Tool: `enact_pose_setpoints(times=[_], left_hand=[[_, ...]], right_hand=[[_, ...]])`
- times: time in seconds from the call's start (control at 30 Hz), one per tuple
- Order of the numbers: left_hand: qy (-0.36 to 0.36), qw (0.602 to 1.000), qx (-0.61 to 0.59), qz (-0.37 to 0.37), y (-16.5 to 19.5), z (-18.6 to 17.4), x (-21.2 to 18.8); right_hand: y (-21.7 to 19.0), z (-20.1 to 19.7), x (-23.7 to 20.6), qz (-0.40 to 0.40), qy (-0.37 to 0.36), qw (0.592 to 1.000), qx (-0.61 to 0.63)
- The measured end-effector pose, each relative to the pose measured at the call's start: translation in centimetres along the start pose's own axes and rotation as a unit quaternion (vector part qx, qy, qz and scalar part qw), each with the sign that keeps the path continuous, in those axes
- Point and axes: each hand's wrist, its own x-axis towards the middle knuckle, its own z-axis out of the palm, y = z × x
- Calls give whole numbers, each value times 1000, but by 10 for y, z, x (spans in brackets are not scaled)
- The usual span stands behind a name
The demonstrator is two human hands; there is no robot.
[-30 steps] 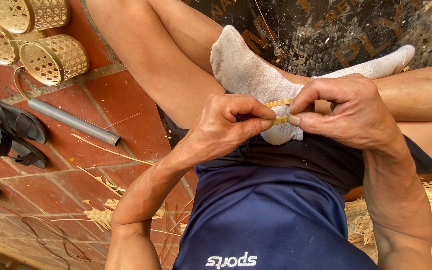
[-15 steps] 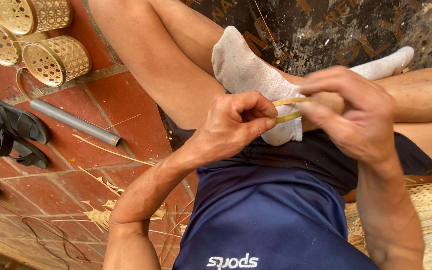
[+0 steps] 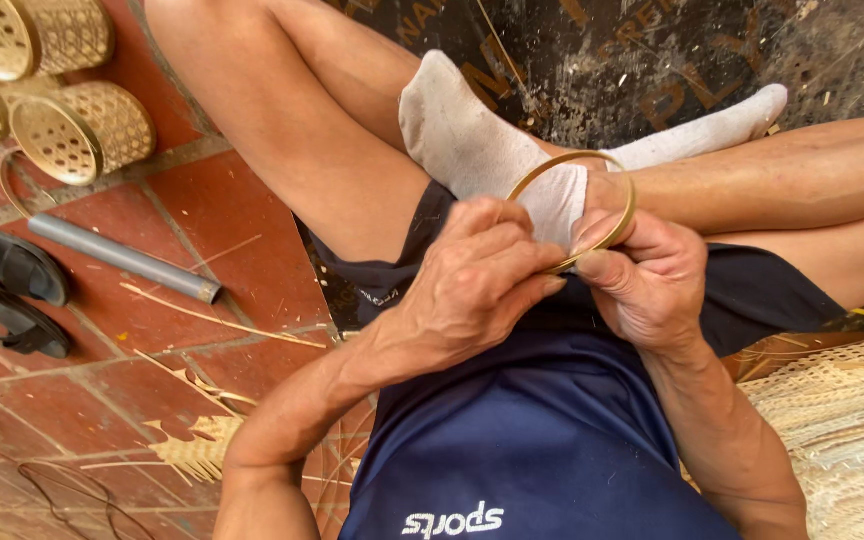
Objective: The person lies on the floor and glues the ends of thin bamboo strips to form rings, pressing the joints together and securing them with plastic clips. They repeat the gluing, joining, and clipping cycle on one strip after another, with finished woven baskets visible nearby.
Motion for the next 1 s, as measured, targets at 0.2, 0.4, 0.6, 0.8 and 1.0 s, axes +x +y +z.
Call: enact_pose_setpoints(times=[0.2, 0.4, 0.6, 0.8, 1.0], left_hand=[[-51, 997, 3, 57, 3, -5, 13], [-113, 981, -97, 127, -12, -5, 23], [-121, 977, -90, 151, -28, -4, 31], [49, 983, -129, -123, -5, 7, 2], [66, 976, -113, -176, 0, 15, -7]], right_hand=[[-16, -6, 6, 27, -69, 997, 10], [-17, -20, 7, 183, -86, 965, 164], [-16, -22, 18, 162, -88, 979, 86], [-25, -12, 42, 20, -156, 942, -295], [-34, -3, 62, 141, -207, 931, -266]])
